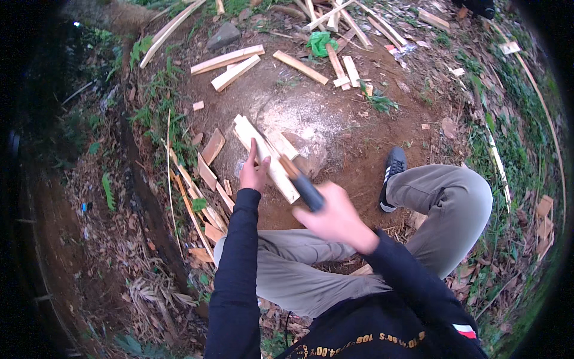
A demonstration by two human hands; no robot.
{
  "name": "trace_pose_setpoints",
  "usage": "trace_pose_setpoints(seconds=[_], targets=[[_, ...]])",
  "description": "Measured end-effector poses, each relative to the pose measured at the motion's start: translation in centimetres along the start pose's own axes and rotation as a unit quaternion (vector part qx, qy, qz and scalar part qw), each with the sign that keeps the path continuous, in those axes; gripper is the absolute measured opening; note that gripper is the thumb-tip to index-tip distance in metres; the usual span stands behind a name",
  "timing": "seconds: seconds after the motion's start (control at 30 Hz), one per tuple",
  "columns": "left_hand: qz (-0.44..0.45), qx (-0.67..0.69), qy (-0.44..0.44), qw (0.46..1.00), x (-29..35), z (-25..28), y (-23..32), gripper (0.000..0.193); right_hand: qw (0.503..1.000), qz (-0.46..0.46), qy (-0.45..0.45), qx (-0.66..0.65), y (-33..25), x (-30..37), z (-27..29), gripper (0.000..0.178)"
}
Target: The person uses a hand saw to cut a piece of light-colored wood placed on a tree stump. They hold the wood with their left hand and saw with their right hand, producing sawdust and smaller wood pieces.
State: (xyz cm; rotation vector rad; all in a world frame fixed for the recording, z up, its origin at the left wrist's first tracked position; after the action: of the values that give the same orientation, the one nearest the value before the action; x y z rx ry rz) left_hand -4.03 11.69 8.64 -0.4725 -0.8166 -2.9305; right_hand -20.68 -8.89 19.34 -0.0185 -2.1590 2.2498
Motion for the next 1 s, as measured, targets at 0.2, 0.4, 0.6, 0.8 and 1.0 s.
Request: trace_pose_setpoints(seconds=[0.2,0.4,0.6,0.8,1.0], targets=[[-0.013,0.03,-0.011,0.999,-0.3,-1.2,0.1,0.074,0.999,0.029,0.017,0.032,1.1,-3.8,-0.7,0.027],[-0.01,0.01,0.016,1.0,0.3,-0.6,-0.3,0.075,1.0,-0.014,-0.026,0.006,-1.2,2.2,2.1,0.025],[-0.062,0.031,0.01,0.998,-1.1,-2.3,-0.3,0.077,0.998,0.005,0.035,0.046,2.2,-7.3,-1.3,0.029],[0.013,0.025,0.005,1.0,0.9,0.3,1.3,0.076,0.999,0.004,0.033,0.011,0.0,5.9,4.1,0.018],[0.014,0.07,-0.022,0.997,0.1,-1.5,0.2,0.077,0.997,0.006,0.08,-0.004,1.2,6.6,4.3,0.014]])
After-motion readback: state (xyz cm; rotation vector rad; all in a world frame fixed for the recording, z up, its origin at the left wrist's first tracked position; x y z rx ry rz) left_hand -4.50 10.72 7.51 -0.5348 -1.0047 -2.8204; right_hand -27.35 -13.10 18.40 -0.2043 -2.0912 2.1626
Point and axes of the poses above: each hand's wrist, its own x-axis away from the middle knuckle, its own z-axis out of the back of the hand, y = z × x, the point moved 2 cm from there along -x, towards the middle knuckle, and after that the axes turned 11 degrees about z, right-handed, at the moved point
